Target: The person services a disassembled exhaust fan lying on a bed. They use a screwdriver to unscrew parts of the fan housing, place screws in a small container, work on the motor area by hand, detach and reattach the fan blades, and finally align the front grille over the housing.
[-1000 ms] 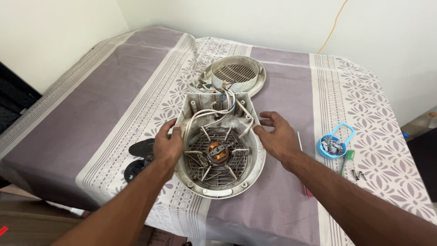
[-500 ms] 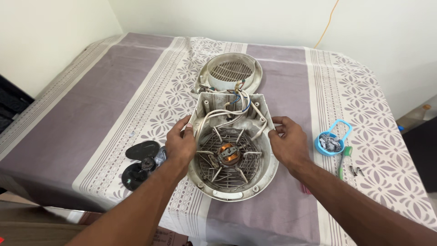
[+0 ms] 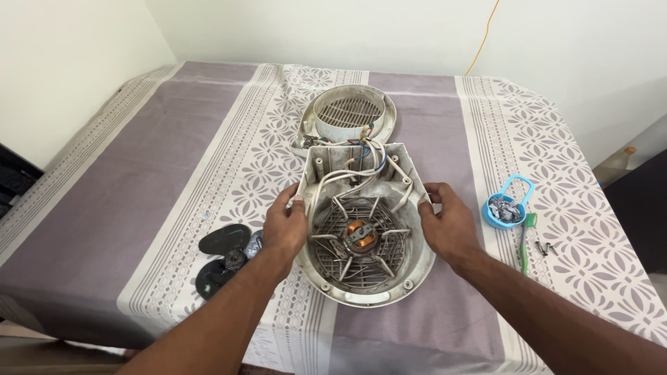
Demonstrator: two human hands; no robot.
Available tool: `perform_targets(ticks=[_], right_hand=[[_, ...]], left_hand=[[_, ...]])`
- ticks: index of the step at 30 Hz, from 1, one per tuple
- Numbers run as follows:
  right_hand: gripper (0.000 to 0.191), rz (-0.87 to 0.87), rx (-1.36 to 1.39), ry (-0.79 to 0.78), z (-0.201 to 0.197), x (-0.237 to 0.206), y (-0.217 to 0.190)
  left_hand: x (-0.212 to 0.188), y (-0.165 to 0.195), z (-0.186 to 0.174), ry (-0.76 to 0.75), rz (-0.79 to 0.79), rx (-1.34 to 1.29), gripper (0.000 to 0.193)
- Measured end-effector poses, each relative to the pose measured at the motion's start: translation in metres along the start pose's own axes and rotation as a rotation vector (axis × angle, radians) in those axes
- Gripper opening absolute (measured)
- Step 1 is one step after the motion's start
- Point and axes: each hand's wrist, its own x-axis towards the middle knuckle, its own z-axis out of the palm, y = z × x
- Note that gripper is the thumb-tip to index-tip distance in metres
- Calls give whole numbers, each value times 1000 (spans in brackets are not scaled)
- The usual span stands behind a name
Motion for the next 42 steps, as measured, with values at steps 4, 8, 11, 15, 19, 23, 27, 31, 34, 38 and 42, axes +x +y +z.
perform_targets(ticks=[4,8,11,15,19,23,27,31,34,38,42], right_hand=[[51,-51,-87,76,0,1,-3],[59,-169,-219,158,-1,1,-8],[60,-217,-276,212,2,-1,-15],[54,-319,-377,289,8,-7,-27],[55,-364,-396,268,20,-14,-43],[54,-435,-337,237,44,-18,-61],[51,-523,-255,177,73,-23,-80],[47,-544,-237,107,101,-33,-101],[48,-524,-168,61,115,-43,-113],[53,-386,-124,-68,124,-49,-119],[60,-317,-153,-233,135,-49,-114]], left_hand=[[2,1,-4,-71,20,-37,42],[-3,5,-11,-110,-4,-58,40],[-8,6,-17,-124,-7,-107,39],[-10,5,-27,-103,10,-149,39],[-10,0,-41,-108,40,-217,40],[-13,-8,-67,-92,27,-245,40],[-21,-14,-98,-47,2,-272,40],[-35,-20,-124,48,-38,-208,39],[-42,-23,-135,75,-73,-182,39],[-45,-28,-141,102,-78,-149,40],[-44,-39,-140,90,-128,-144,40]])
